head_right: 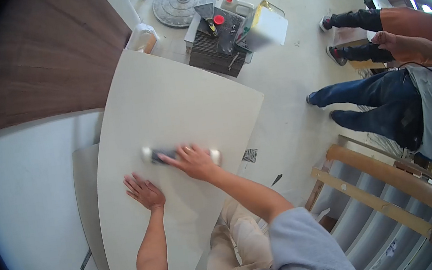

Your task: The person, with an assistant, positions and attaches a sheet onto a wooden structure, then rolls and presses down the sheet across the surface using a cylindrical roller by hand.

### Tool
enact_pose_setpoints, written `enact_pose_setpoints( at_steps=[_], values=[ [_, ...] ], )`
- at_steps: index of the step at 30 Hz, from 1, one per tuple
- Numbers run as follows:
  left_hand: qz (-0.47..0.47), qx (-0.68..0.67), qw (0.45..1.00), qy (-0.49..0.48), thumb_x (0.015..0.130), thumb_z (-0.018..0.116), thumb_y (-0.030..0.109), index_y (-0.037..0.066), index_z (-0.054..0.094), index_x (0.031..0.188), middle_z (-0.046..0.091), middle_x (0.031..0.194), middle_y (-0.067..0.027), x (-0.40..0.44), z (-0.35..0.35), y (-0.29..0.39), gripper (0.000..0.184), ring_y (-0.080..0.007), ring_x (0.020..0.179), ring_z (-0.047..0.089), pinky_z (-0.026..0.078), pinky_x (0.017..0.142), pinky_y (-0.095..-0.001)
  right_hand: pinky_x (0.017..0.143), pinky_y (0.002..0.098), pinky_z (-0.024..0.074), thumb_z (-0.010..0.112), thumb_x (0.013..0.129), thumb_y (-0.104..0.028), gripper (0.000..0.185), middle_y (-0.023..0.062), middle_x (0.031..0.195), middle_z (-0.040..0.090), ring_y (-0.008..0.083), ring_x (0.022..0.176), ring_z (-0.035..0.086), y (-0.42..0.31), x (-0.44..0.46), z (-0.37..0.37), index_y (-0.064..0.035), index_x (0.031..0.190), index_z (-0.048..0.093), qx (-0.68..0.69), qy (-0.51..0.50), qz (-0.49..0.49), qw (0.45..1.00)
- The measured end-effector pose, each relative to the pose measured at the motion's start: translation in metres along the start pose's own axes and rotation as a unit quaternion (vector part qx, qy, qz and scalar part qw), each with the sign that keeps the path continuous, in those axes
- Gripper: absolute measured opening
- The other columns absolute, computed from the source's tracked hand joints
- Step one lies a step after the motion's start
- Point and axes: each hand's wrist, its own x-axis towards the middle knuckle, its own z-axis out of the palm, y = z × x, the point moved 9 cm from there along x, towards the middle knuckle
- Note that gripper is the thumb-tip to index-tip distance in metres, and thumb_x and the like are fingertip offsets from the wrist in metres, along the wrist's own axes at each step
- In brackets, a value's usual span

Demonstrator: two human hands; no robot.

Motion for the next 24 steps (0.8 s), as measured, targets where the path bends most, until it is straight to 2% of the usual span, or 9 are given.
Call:
enact_pose_setpoints(
  at_steps=[3,4,6,7,10,14,17,21,24],
  values=[
    [-0.001,-0.011,1.0,-0.009,0.087,0.031,0.024,0.007,0.022,0.137,0.014,0.143,-0.0174,-0.002,0.0,-0.001,0.053,-0.0345,0.133,0.011,0.006,0.104,-0.0528,0.07,0.0374,0.0433,0.052,0.082,-0.025,0.046,0.0112,0.091,0.051,0.0269,0.08,0.054,0.06,-0.047,-0.015,-0.0342,0.126,0.042,-0.016,-0.066,0.049,0.996],
    [0.0,-0.014,1.0,-0.011,0.087,0.032,0.024,0.007,0.022,0.137,0.014,0.143,-0.0174,0.0,0.001,0.0,0.053,-0.0344,0.133,0.011,0.006,0.104,-0.0528,0.073,0.0428,0.0421,0.046,0.084,-0.02,0.046,0.0131,0.093,0.05,0.0291,0.082,0.053,0.105,-0.049,-0.01,-0.0327,0.128,0.039,-0.026,-0.058,0.147,0.987],
    [0.003,-0.011,1.0,-0.006,0.087,0.032,0.023,0.007,0.023,0.137,0.014,0.143,-0.0175,0.0,-0.003,0.001,0.053,-0.0343,0.133,0.011,0.006,0.104,-0.0531,0.063,0.0436,0.0378,0.059,0.076,-0.021,0.064,0.0164,0.09,0.049,0.0312,0.078,0.049,0.165,-0.029,-0.056,-0.0181,0.134,0.03,-0.041,0.108,0.264,0.957],
    [0.008,-0.01,1.0,-0.001,0.088,0.032,0.023,0.007,0.024,0.137,0.014,0.143,-0.0176,0.001,-0.004,0.002,0.053,-0.0343,0.133,0.011,0.006,0.104,-0.0532,0.067,0.0439,0.0386,0.059,0.076,-0.019,0.065,0.0207,0.093,0.049,0.0343,0.082,0.049,0.183,-0.009,-0.065,-0.0162,0.135,0.03,-0.023,0.131,0.328,0.935],
    [0.024,-0.005,0.999,0.021,0.089,0.031,0.024,0.006,0.023,0.137,0.014,0.143,-0.0178,-0.001,0.002,0.0,0.052,-0.0341,0.133,0.01,0.006,0.104,-0.0535,0.073,0.0435,0.0396,0.057,0.077,-0.018,0.063,0.0182,0.095,0.05,0.0338,0.087,0.05,0.161,0.048,-0.046,-0.0254,0.134,0.031,0.004,0.15,0.315,0.937],
    [0.021,-0.018,0.999,0.043,0.091,0.03,0.028,0.01,0.026,0.136,0.016,0.143,-0.0141,-0.002,0.001,0.003,0.049,-0.0332,0.132,0.012,0.011,0.103,-0.0539,0.07,0.0383,0.0432,0.05,0.081,-0.016,0.054,0.0134,0.091,0.05,0.0278,0.085,0.053,0.016,0.024,0.001,-0.0349,0.13,0.035,0.049,0.018,0.123,0.991],
    [0.008,-0.019,0.999,0.024,0.09,0.03,0.028,0.01,0.024,0.137,0.015,0.144,-0.0132,-0.001,0.007,0.0,0.05,-0.0336,0.133,0.011,0.009,0.103,-0.054,0.067,0.0367,0.0446,0.047,0.081,-0.014,0.053,0.0124,0.086,0.05,0.0256,0.078,0.054,-0.014,-0.026,-0.005,-0.0361,0.128,0.037,0.019,0.087,0.002,0.996],
    [0.03,-0.009,0.999,0.043,0.09,0.029,0.03,0.011,0.02,0.138,0.014,0.144,-0.0121,-0.004,0.013,-0.003,0.052,-0.0328,0.133,0.011,0.011,0.102,-0.0557,0.062,0.0403,0.0431,0.051,0.081,-0.021,0.053,0.0183,0.084,0.052,0.0289,0.072,0.054,0.087,-0.042,-0.013,-0.0283,0.131,0.036,-0.12,0.039,0.146,0.981],
    [0.018,-0.009,0.998,0.056,0.087,0.035,0.029,0.013,0.022,0.137,0.017,0.143,-0.0116,0.0,0.015,-0.01,0.054,-0.033,0.132,0.012,0.011,0.101,-0.0574,0.074,0.0462,0.0443,0.053,0.081,-0.038,0.053,0.0213,0.097,0.054,0.0375,0.09,0.053,0.157,-0.043,-0.027,-0.0252,0.13,0.037,-0.112,0.082,0.216,0.966]
  ],
)
